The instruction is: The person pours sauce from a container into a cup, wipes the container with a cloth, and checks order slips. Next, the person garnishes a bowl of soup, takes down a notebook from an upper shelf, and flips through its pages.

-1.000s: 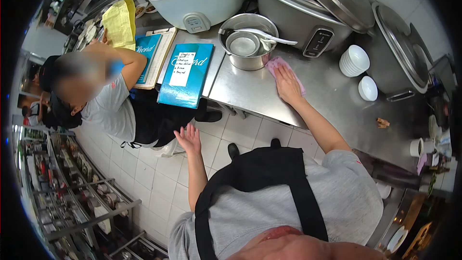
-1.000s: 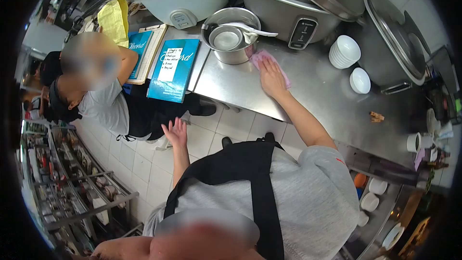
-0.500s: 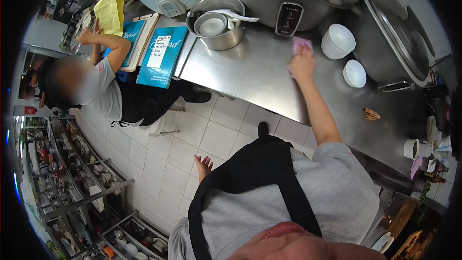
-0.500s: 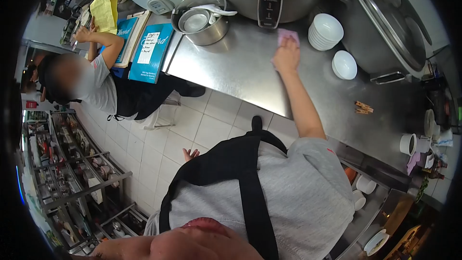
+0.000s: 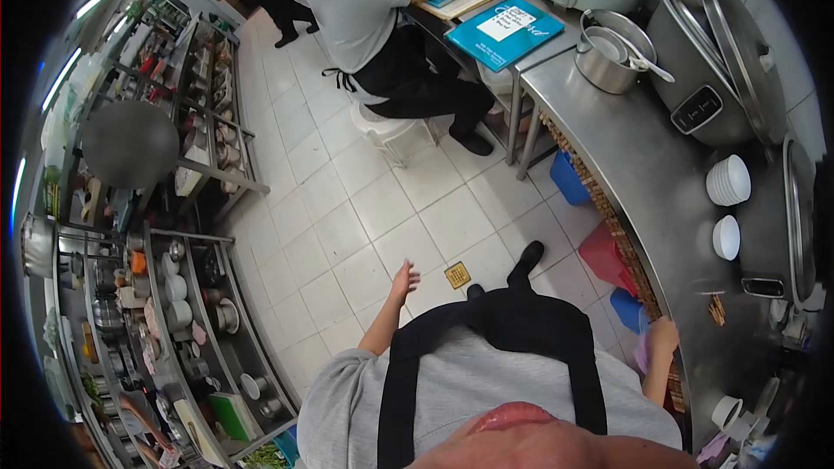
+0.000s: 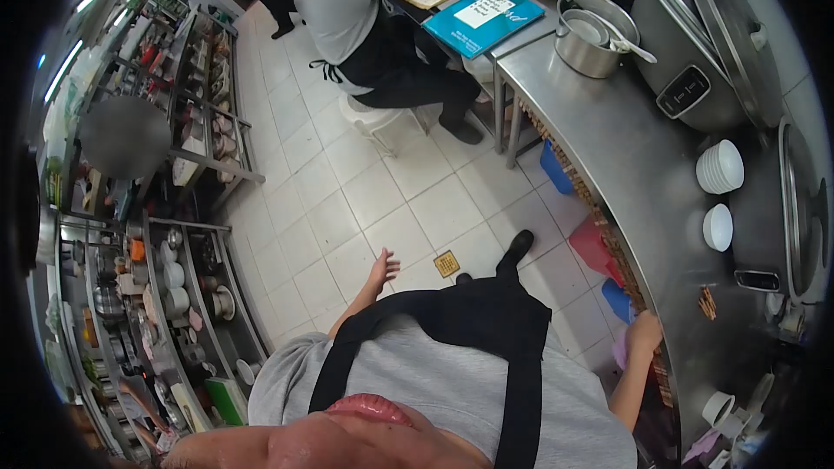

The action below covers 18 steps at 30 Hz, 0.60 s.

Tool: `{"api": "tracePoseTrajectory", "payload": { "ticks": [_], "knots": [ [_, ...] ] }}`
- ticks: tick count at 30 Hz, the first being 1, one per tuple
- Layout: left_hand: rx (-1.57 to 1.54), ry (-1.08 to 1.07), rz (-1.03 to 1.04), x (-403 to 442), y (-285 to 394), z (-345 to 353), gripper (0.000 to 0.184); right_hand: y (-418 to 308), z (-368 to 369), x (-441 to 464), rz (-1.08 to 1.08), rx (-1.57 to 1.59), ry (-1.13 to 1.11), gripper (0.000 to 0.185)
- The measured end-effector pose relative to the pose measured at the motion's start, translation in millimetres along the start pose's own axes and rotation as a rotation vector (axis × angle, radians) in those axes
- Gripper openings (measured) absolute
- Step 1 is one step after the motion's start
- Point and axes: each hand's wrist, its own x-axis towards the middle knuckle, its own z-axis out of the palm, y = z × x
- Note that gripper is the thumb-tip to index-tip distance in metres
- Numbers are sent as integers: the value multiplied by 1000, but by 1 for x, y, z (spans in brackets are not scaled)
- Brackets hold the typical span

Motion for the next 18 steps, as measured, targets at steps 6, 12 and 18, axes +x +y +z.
{"api": "tracePoseTrajectory", "payload": {
  "ticks": [6, 12, 18],
  "knots": [
    [868, 58, 105, -11, -173, -92, 78, 5, 13, -19, -201, 162, 48, 17],
    [752, -8, 42, -4, -142, -89, 77, -43, -96, 52, -369, 666, 262, 30],
    [370, 34, 152, -11, -33, -11, 67, -90, -134, 175, -274, 602, 586, 41]
  ]
}}
